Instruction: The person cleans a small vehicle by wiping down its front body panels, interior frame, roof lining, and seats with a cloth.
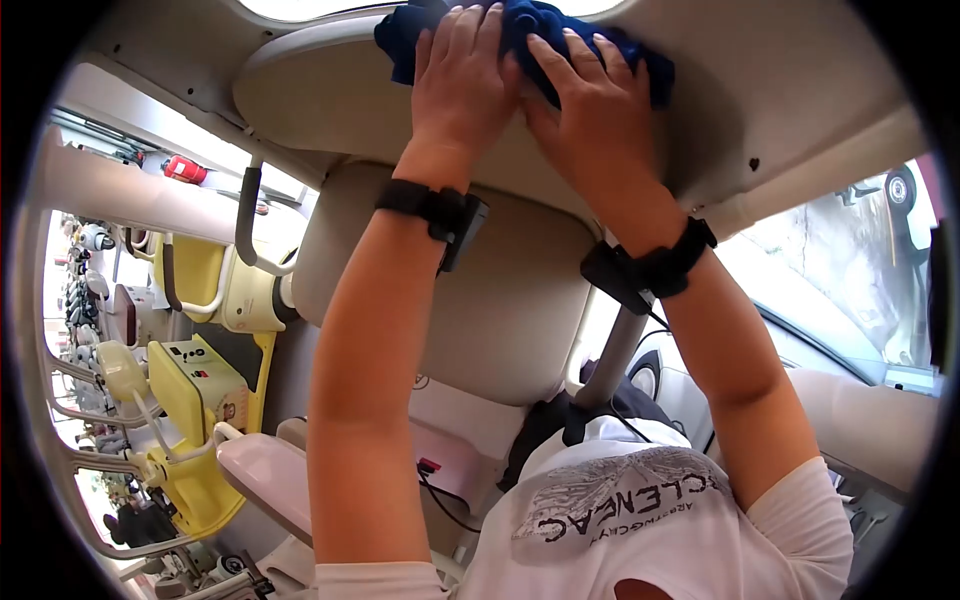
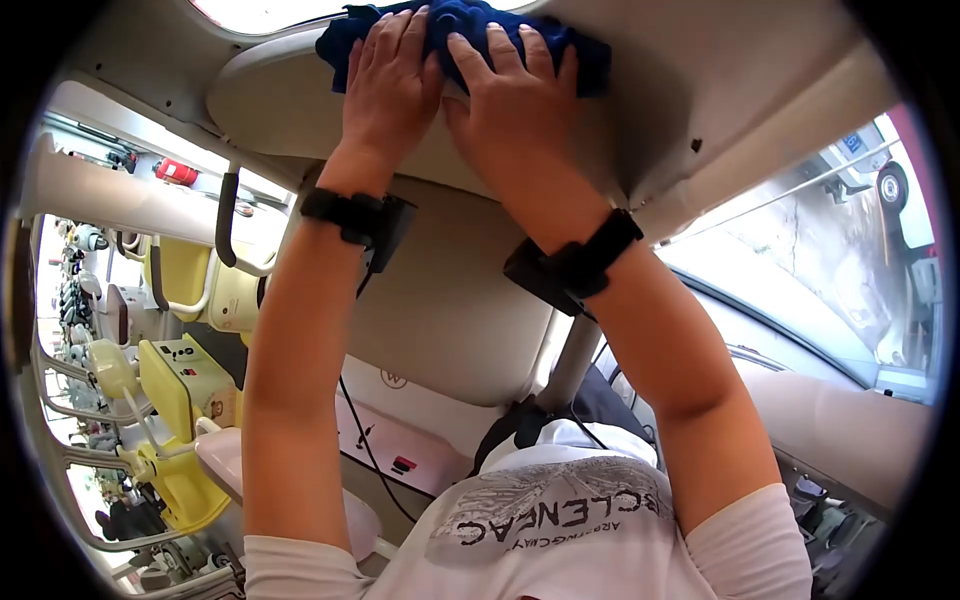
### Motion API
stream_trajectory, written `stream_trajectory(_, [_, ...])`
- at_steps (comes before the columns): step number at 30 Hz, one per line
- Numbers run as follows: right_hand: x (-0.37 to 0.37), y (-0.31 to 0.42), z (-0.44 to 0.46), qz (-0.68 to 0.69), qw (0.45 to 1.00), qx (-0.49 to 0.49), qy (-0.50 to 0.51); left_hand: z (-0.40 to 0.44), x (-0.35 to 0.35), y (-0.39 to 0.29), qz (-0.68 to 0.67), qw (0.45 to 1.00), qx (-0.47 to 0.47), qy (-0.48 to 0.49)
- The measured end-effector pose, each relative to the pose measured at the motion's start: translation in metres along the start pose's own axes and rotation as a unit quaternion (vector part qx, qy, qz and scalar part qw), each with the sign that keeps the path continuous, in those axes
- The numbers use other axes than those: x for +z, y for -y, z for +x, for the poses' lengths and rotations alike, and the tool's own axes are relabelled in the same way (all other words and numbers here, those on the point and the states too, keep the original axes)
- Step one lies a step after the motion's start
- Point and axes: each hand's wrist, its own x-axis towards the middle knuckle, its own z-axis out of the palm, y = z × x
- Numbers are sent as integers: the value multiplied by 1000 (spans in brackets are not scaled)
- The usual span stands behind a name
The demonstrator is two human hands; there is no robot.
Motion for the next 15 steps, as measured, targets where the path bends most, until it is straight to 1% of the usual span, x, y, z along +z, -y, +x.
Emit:
stream_trajectory(1, [1,2,2,-5,1000,7,5,-2,-2,5,-1,1000,-1,-2])
stream_trajectory(3, [4,7,9,-11,1000,8,20,0,-6,17,12,999,1,45])
stream_trajectory(4, [5,10,13,-14,999,9,34,1,-2,25,9,999,1,42])
stream_trajectory(5, [5,14,16,-18,999,8,34,2,5,32,24,999,21,-22])
stream_trajectory(6, [5,18,20,-16,998,16,62,3,9,38,39,995,42,-86])
stream_trajectory(7, [5,23,26,-14,996,23,88,4,11,47,37,994,42,-92])
stream_trajectory(8, [7,29,31,-18,996,20,85,6,11,58,31,997,31,-67])
stream_trajectory(9, [8,34,36,-13,994,21,110,8,10,66,24,999,21,-41])
stream_trajectory(10, [10,40,42,-8,991,23,134,10,10,74,23,998,20,-47])
stream_trajectory(12, [16,50,51,-10,990,15,141,11,7,90,24,999,2,-25])
stream_trajectory(13, [19,55,56,-9,988,10,151,12,5,98,24,999,1,-29])
stream_trajectory(15, [28,66,65,1,987,-2,160,14,2,119,55,998,-3,-14])
